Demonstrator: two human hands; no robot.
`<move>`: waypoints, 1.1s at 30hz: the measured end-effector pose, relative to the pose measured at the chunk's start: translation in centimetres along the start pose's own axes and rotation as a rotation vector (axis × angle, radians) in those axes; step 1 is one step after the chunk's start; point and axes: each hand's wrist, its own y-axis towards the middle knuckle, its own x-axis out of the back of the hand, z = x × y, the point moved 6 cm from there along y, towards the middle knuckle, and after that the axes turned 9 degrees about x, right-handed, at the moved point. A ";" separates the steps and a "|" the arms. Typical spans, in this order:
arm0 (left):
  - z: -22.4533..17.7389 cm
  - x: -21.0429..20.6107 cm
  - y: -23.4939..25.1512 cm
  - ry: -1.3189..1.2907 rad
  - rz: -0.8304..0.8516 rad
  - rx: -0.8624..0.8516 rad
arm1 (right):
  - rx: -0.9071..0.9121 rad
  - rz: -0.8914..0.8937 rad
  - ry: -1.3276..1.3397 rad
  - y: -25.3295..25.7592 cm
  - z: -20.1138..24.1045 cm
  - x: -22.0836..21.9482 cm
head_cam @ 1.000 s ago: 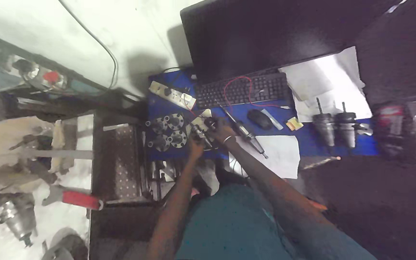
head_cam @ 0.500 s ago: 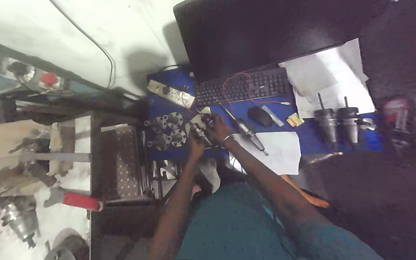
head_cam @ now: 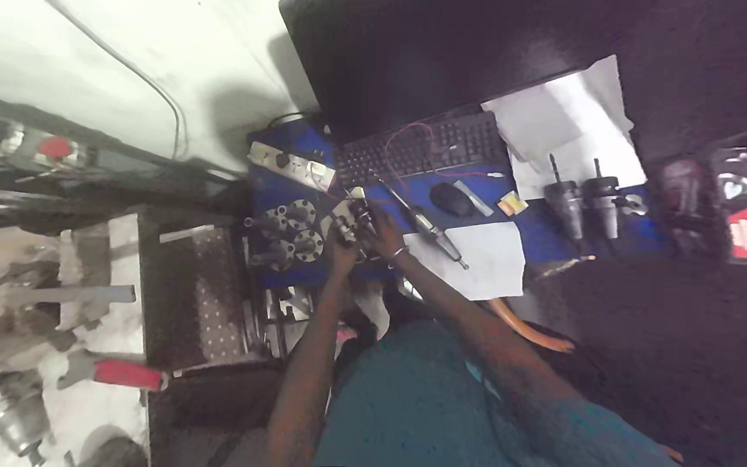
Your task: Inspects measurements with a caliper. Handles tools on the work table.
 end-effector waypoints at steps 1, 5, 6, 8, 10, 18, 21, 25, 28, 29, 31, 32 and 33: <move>-0.2 0.0 -0.1 0.000 0.012 0.003 | 0.002 -0.002 -0.024 0.0 0.1 0.0; -0.1 -0.2 -0.1 -0.068 0.027 0.004 | -0.009 0.025 -0.072 0.2 0.3 0.1; 0.0 -0.3 -0.1 -0.077 0.032 0.010 | -0.001 0.032 -0.080 0.2 0.2 0.1; 0.2 -0.3 0.0 -0.073 0.034 -0.001 | 0.021 0.060 -0.088 0.2 0.4 0.4; 0.3 -0.1 0.1 -0.050 0.031 -0.005 | 0.032 0.118 -0.103 0.4 0.2 0.4; -0.2 0.2 -1.0 0.123 -0.012 0.026 | 0.005 0.191 -0.106 0.8 0.1 0.3; 0.0 -0.2 -1.5 0.099 0.004 0.007 | -0.029 0.209 -0.083 0.3 0.0 0.5; 0.0 -0.4 -3.4 0.011 0.063 -0.072 | -0.004 0.147 -0.050 -0.5 -0.3 1.0; 1.3 -0.7 -4.8 -0.003 0.093 -0.132 | -0.060 0.222 -0.084 -1.8 -0.6 1.4; 2.0 -0.8 -5.5 0.024 0.115 -0.078 | -0.083 0.247 -0.099 -2.5 -0.6 1.6; 3.2 -1.1 -6.7 0.045 0.117 -0.011 | -0.109 0.244 -0.099 -3.8 -0.5 2.2; 3.7 -1.2 -7.2 0.032 0.122 -0.013 | -0.104 0.226 -0.106 -4.5 -0.1 2.9; 4.3 -1.2 -7.8 0.017 0.129 -0.029 | -0.089 0.205 -0.110 -5.3 0.4 3.8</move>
